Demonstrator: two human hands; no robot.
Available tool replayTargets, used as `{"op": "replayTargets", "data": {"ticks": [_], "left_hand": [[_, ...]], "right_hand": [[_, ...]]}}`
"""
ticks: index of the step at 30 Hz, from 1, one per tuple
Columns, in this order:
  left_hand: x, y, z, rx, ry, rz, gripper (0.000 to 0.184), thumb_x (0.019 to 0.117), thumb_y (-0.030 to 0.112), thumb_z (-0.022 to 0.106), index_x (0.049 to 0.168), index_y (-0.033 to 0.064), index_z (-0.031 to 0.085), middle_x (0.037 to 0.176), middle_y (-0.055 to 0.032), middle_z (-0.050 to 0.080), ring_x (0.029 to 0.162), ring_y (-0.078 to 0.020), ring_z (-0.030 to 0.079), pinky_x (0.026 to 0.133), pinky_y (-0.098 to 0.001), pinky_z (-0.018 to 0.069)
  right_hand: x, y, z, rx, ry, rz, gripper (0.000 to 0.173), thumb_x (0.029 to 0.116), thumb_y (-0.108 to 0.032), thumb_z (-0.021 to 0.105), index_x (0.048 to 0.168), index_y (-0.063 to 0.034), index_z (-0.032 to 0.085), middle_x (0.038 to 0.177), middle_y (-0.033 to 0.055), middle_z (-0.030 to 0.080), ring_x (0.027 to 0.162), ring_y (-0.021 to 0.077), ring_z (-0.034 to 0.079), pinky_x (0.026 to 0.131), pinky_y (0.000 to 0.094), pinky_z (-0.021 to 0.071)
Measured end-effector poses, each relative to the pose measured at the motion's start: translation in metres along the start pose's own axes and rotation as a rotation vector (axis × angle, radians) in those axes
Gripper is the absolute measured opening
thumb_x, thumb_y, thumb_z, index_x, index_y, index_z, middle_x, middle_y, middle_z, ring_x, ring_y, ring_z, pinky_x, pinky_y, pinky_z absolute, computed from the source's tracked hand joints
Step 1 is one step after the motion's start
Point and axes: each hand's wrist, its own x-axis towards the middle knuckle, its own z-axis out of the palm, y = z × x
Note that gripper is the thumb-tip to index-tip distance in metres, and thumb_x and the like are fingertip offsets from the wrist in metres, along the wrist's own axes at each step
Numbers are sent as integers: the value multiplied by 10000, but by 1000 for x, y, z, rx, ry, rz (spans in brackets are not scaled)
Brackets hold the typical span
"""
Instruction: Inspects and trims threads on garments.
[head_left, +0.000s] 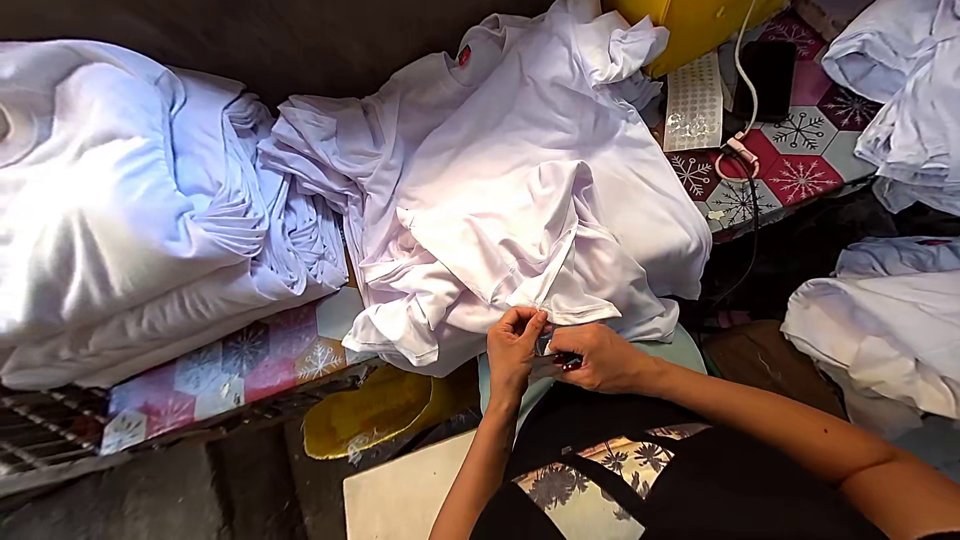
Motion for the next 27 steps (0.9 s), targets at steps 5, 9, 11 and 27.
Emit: {"op": "replayTargets", "data": {"ticks": [5, 9, 11, 27], "left_hand": [[-7, 6, -4, -48, -15, -64, 74, 989, -48, 574, 975, -21, 642, 827, -38, 736, 748, -113, 735, 741, -269, 630], [-9, 6, -5, -47, -45, -72, 78, 994, -33, 560, 968, -8, 629, 833, -28, 730, 760, -111, 732, 757, -269, 628], [-9, 8, -5, -68, -53, -78, 118, 999, -39, 514, 942, 12, 605, 829, -18, 719, 771, -100, 723, 761, -262, 615], [-15, 10, -5, -51, -89, 37, 164, 965, -37, 491, 905, 34, 627, 813, 9, 703, 711, -46, 659, 683, -197, 558]], "right_hand": [[5, -2, -18, 50, 236, 362, 276, 935, -275, 724, 975, -2, 715, 810, 46, 659, 706, 42, 563, 665, 220, 464], [13, -5, -24, 293, 201, 456, 244, 996, -304, 653, 958, -65, 683, 726, -78, 558, 625, -46, 489, 603, 146, 417], [13, -3, -28, 479, 125, 475, 268, 1070, -270, 510, 982, -70, 665, 670, -113, 465, 548, -44, 396, 526, 140, 339], [16, 19, -26, 1154, -208, 831, 493, 1120, -452, 276, 886, -141, 579, 552, -115, 373, 395, -34, 273, 386, 123, 237]]}}
